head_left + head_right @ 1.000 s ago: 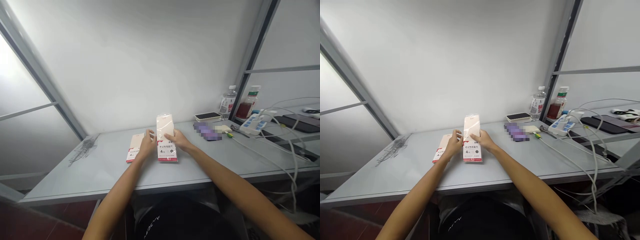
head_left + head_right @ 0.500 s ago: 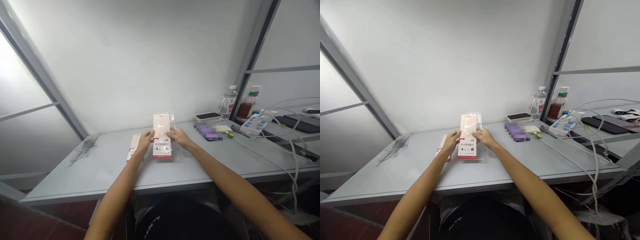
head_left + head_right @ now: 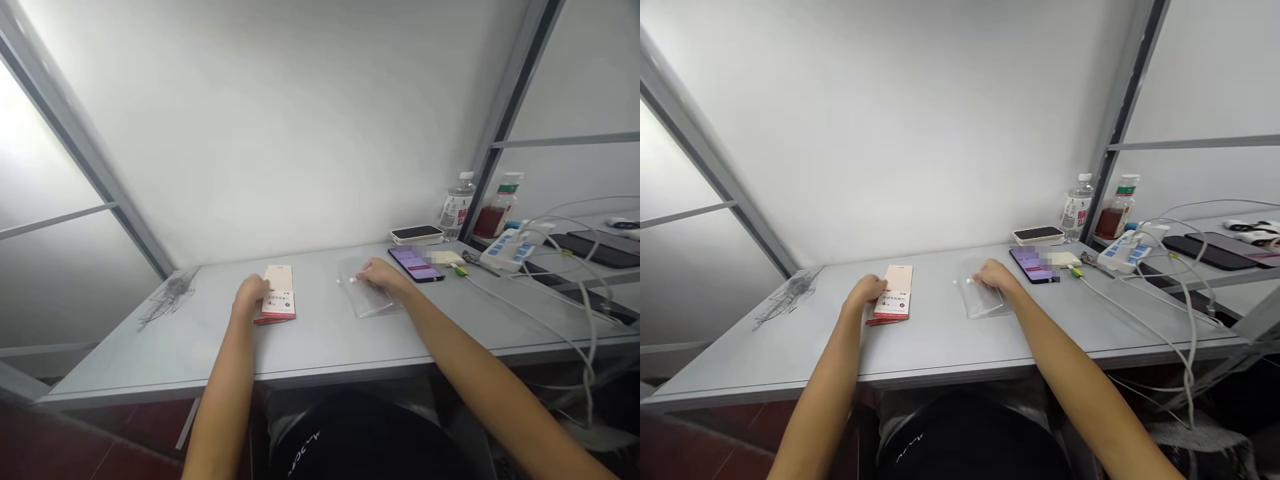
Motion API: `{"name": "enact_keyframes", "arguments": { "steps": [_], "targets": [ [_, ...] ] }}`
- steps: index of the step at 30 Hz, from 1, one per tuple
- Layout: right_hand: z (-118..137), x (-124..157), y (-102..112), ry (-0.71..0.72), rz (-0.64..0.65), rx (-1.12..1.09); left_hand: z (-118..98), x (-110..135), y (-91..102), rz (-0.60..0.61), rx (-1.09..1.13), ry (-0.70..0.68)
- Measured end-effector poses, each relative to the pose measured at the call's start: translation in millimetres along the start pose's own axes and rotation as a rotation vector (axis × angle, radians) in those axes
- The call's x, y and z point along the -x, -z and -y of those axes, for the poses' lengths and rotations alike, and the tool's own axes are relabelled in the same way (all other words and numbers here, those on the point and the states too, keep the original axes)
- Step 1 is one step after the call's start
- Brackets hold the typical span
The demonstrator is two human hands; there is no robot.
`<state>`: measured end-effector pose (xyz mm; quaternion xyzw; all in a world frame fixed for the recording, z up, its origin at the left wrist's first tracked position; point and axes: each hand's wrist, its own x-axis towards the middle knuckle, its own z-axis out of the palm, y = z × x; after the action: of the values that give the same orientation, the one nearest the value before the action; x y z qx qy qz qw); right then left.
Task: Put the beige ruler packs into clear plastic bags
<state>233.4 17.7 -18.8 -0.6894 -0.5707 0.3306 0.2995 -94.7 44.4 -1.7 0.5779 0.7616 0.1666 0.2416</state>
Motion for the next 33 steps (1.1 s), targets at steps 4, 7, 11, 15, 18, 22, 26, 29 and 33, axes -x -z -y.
{"name": "enact_keyframes", "arguments": {
  "steps": [4, 7, 11, 15, 18, 22, 26, 29, 33],
  "targets": [
    [1.2, 4.9, -2.1, -0.015, -0.157, 0.388, -1.1, 6.5, 2.8, -0.064, -0.123, 0.043],
    [4.7, 8.9, -3.3, 0.03, -0.223, 0.46, -4.9, 12.6, 4.4, -0.106, -0.133, -0.018],
    [7.3, 10.0, -5.5, 0.073, -0.282, 0.533, -15.2, 21.5, -6.0, -0.107, -0.113, -0.142],
    [4.9, 8.2, -7.3, 0.0, -0.166, 0.59, -26.3, 28.3, -25.0, -0.148, -0.2, -0.111],
    [1.7, 5.6, -7.5, -0.018, -0.134, 0.583, -29.3, 27.9, -31.5, -0.138, -0.211, -0.064],
    [-0.1, 0.9, -6.1, -0.01, -0.175, 0.419, -26.9, 21.7, -27.8, -0.11, -0.196, 0.031],
    [3.4, 2.1, -2.6, 0.041, -0.105, 0.179, -22.9, 16.3, -21.9, -0.143, -0.239, 0.076],
    [8.3, 7.2, 0.4, 0.11, -0.045, 0.059, -20.5, 15.9, -19.7, -0.118, -0.244, 0.086],
    [13.5, 10.0, 1.8, 0.213, 0.025, -0.162, -18.7, 19.4, -17.9, -0.18, -0.128, 0.012]
  ]
}}
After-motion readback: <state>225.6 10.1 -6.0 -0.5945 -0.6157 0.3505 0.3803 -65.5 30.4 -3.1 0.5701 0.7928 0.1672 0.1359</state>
